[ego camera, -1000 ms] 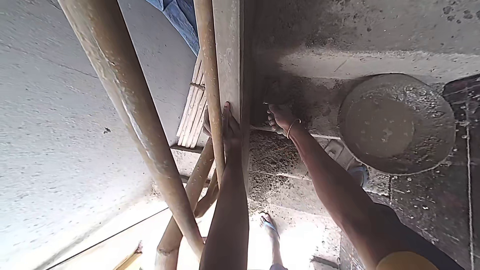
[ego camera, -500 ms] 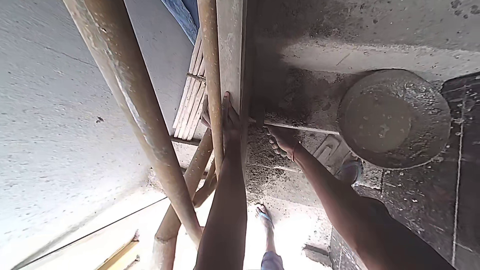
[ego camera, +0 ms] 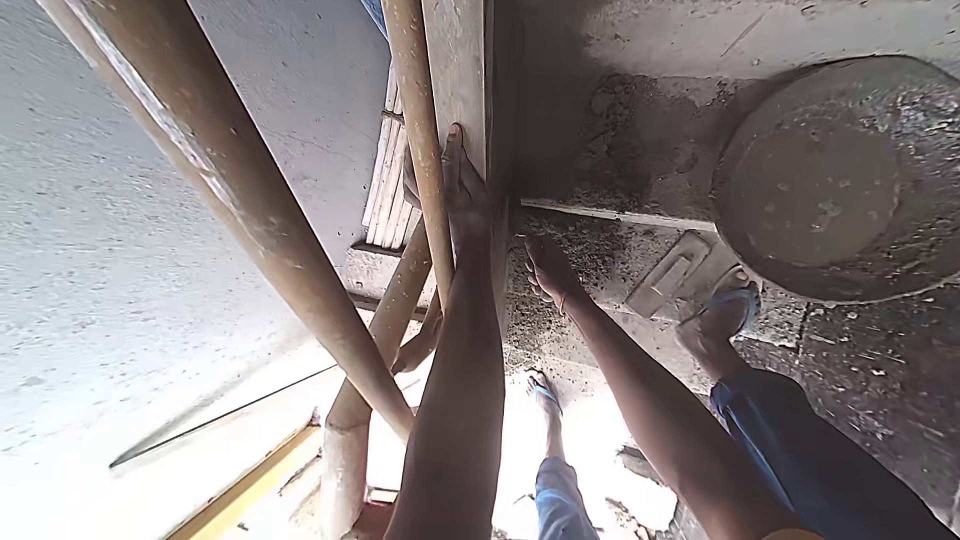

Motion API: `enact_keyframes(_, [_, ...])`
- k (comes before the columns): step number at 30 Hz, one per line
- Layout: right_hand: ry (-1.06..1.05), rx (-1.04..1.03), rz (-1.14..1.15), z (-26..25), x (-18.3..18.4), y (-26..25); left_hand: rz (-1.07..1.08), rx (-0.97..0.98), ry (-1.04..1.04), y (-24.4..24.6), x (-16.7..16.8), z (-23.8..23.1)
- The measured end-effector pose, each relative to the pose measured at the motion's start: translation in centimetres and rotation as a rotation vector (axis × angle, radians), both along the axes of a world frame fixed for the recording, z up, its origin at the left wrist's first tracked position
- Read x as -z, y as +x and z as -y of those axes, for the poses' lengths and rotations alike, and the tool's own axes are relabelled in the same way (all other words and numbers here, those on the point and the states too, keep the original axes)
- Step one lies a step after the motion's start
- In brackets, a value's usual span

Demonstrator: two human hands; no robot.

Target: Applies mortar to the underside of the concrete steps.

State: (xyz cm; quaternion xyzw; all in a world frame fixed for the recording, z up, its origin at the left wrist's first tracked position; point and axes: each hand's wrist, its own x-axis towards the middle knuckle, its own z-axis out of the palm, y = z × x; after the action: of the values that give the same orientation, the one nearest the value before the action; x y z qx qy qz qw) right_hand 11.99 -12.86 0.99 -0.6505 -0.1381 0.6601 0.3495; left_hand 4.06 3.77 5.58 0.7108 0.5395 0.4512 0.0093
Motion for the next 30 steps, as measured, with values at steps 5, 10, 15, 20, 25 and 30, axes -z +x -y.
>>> enact_keyframes(5, [0.081,0.013,0.219,6.0,2.8,-3.3,0.002,0.004,0.028,0.0,0.1,-0.3])
enact_keyframes(10, [0.056,-0.125,0.379,5.6,7.2,-8.7,0.007,0.019,0.038,0.2,-0.3,-0.4])
enact_keyframes(15, [-0.017,-0.09,0.374,2.5,9.6,-9.9,-0.022,0.006,0.116,0.3,-0.4,-0.4])
enact_keyframes(20, [-0.109,-0.138,0.374,1.1,10.8,-9.0,-0.026,0.006,0.105,0.3,-0.4,-0.4])
enact_keyframes(25, [-0.126,-0.158,0.329,1.0,11.9,-5.6,-0.015,0.014,0.084,0.0,0.0,-0.7])
enact_keyframes(30, [-0.176,-0.113,0.33,2.5,13.5,-3.5,-0.014,0.011,0.107,0.1,0.0,-0.7])
